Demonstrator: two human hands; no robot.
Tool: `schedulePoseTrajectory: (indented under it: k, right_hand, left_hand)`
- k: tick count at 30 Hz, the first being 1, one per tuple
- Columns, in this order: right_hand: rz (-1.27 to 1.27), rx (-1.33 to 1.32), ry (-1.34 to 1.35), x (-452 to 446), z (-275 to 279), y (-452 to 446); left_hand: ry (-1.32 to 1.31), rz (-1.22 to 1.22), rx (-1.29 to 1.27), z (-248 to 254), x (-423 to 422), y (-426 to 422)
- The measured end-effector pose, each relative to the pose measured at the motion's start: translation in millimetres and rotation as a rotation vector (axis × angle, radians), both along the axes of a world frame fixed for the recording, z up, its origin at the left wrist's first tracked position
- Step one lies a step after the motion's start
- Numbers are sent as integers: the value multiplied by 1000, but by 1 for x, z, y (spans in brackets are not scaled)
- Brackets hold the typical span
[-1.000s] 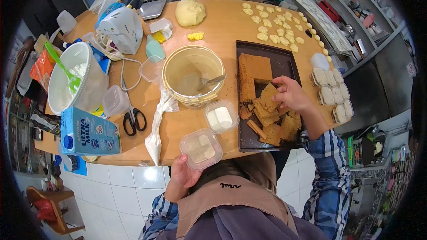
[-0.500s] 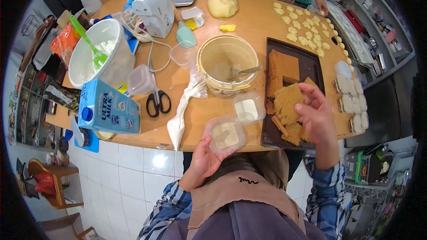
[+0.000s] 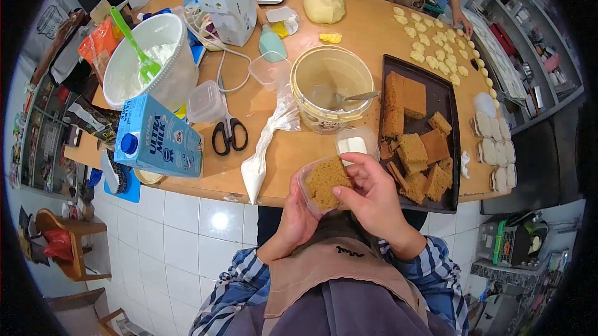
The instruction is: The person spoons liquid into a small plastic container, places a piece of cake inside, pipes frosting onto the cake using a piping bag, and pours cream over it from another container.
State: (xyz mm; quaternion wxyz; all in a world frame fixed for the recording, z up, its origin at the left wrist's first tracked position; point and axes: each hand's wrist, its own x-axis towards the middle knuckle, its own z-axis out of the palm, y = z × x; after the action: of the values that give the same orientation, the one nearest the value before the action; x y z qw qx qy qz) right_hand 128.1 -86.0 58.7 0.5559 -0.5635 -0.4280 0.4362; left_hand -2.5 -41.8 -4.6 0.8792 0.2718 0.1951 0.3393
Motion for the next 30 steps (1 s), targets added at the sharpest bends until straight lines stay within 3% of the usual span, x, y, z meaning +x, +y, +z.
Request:
schedulePoseTrajectory:
  k: [2, 8, 17, 30]
  right_hand:
    - [-1, 17, -45, -1, -4, 0]
    - [-10, -8, -218, -4, -7, 0]
    - [135, -124, -262, 0, -1, 1]
    - [125, -67, -511, 2, 0, 10]
  left_hand:
    - [-69, 1, 4, -5, 0, 0]
    - [48, 48, 61, -7, 1, -4]
    - [55, 93, 50, -16, 1, -4]
    - [35, 118, 81, -22, 1, -2]
